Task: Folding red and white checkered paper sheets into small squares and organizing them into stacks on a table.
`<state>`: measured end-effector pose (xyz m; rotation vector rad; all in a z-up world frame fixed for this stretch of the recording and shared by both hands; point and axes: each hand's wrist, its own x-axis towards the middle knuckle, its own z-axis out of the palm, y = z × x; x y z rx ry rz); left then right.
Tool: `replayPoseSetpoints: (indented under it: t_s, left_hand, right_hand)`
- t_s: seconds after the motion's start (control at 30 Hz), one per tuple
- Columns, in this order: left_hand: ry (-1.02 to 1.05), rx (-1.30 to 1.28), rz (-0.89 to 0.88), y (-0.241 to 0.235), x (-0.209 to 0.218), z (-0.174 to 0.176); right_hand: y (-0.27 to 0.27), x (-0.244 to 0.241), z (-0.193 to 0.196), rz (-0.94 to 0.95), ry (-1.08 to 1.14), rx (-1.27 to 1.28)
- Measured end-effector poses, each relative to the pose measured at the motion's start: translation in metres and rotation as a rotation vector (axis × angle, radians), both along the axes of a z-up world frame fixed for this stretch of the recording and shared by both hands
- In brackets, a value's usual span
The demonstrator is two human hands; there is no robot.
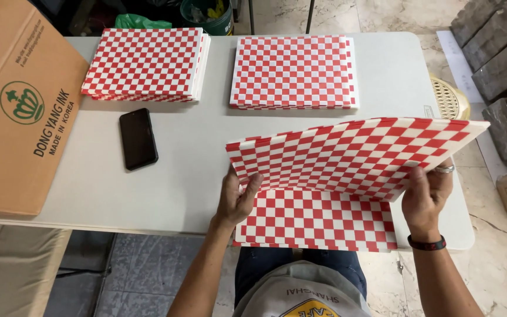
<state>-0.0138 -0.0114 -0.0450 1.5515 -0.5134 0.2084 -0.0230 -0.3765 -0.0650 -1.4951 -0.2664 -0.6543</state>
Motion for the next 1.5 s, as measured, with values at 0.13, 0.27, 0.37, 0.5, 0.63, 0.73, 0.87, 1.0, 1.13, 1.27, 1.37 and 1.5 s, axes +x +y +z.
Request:
replayPoseSetpoints:
  t_s: [0.13,0.27,0.37,0.5,0.63,0.73,0.87,1.0,1.13,1.27,1.37,1.5]
  left_hand:
    - [-0.001,-0.010,-0.064,0.000,0.004,-0.015]
    - [-0.065,0.022,0.013,0.001,0.006,-0.020]
    - [-0.088,0.053,0.011,0.002,0.003,-0.015]
    - [-0.098,0.067,0.073,-0.005,0.001,-0.006]
    - [-0.070,0.066,0.022,-0.002,-0.001,0.016]
    - [0.067,0.119,0.075,0.004,-0.002,0.028]
    - [0.329,0.095,0.090,0.007,-0.010,0.080]
    - [0.758,0.180,0.040,0.003,-0.016,0.080]
    - [0.905,0.425,0.036,-0.006,-0.017,0.088]
    - [0.602,1.087,0.308,-0.033,-0.011,0.135]
    - [0.053,1.002,0.326,-0.064,0.017,0.106]
    - [-0.242,0.872,-0.021,-0.126,0.080,0.023]
  right_hand:
    - [0.005,0.000,-0.002,-0.093,0.049,-0.118]
    - [0.012,-0.001,-0.003,-0.147,-0.047,-0.095]
    - [0.005,0.002,-0.026,-0.099,-0.074,-0.057]
    - [0.017,0.003,-0.012,-0.119,-0.130,-0.011]
    - [0.013,0.003,-0.010,-0.176,-0.109,-0.034]
    - [0.022,-0.009,0.031,-0.209,-0.099,-0.133]
    - [0.041,-0.034,0.104,-0.109,0.221,-0.143]
    - [0.044,-0.043,0.102,-0.018,0.582,-0.157]
    - [0.042,-0.037,0.092,0.031,0.896,-0.151]
    - [0.039,-0.032,0.090,0.020,0.965,-0.193]
    - [0.038,-0.031,0.082,0.011,0.967,-0.218]
    - [0.035,-0.030,0.063,0.012,0.844,-0.281]
